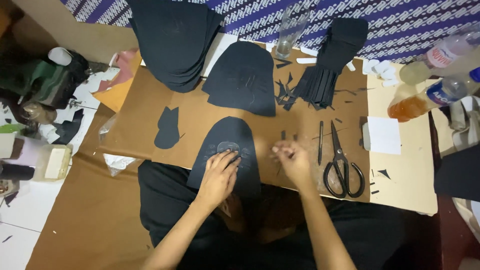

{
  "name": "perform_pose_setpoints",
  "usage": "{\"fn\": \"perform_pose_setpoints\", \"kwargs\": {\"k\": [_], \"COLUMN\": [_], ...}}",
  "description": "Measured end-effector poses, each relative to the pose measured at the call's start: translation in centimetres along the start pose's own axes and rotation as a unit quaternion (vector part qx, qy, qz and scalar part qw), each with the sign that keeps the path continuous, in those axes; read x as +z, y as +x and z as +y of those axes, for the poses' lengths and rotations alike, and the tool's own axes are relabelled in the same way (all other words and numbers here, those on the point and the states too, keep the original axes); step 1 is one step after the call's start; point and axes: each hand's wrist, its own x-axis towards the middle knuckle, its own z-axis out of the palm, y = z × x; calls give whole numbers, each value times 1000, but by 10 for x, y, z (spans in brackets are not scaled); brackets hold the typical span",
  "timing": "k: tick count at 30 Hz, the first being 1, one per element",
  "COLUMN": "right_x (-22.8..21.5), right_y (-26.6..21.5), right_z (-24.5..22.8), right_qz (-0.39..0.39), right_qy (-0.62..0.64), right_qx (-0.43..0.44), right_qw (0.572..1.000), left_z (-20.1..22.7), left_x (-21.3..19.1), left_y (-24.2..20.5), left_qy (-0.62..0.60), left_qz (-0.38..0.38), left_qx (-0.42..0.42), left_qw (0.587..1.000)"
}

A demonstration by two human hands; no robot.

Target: The person is inspecting and processing pre-cut black leather or synthetic material pieces using a small metal tool and scissors.

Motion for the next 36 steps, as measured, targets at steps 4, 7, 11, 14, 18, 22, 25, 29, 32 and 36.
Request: {"fn": "perform_pose_setpoints", "kwargs": {"k": [4, 7, 11, 14, 18, 22, 25, 29, 32, 36], "right_x": [34, 44, 52, 59, 63, 63, 62, 66, 64, 64], "right_y": [-14, -16, -17, -13, -13, -16, -16, -17, -17, -19], "right_z": [0, -1, -4, -5, -8, -18, -18, -17, -18, -21], "right_qz": [-65, -68, -81, -87, -81, -66, -65, -61, -59, -45], "right_qy": [40, -18, 7, -51, -76, -84, -101, -60, -77, -60], "right_qx": [86, 97, 100, 96, 99, 97, 110, 111, 108, 104], "right_qw": [993, 993, 992, 990, 989, 989, 987, 990, 989, 992], "left_z": [-6, -10, -5, -2, 1, 4, 6, 4, 3, 3], "left_x": [13, 17, 12, 12, 8, 5, 5, 10, 13, 19], "left_y": [-4, -6, -5, -4, -4, -2, -1, -2, -4, -4], "left_qy": [12, 4, -2, -5, -22, -21, -5, 5, 31, 71], "left_qz": [16, 25, 31, 47, 61, 62, 61, 49, 31, 29], "left_qx": [15, 13, 9, 1, 1, -1, -1, 2, 14, 21], "left_qw": [1000, 1000, 999, 999, 998, 998, 998, 999, 999, 997]}}
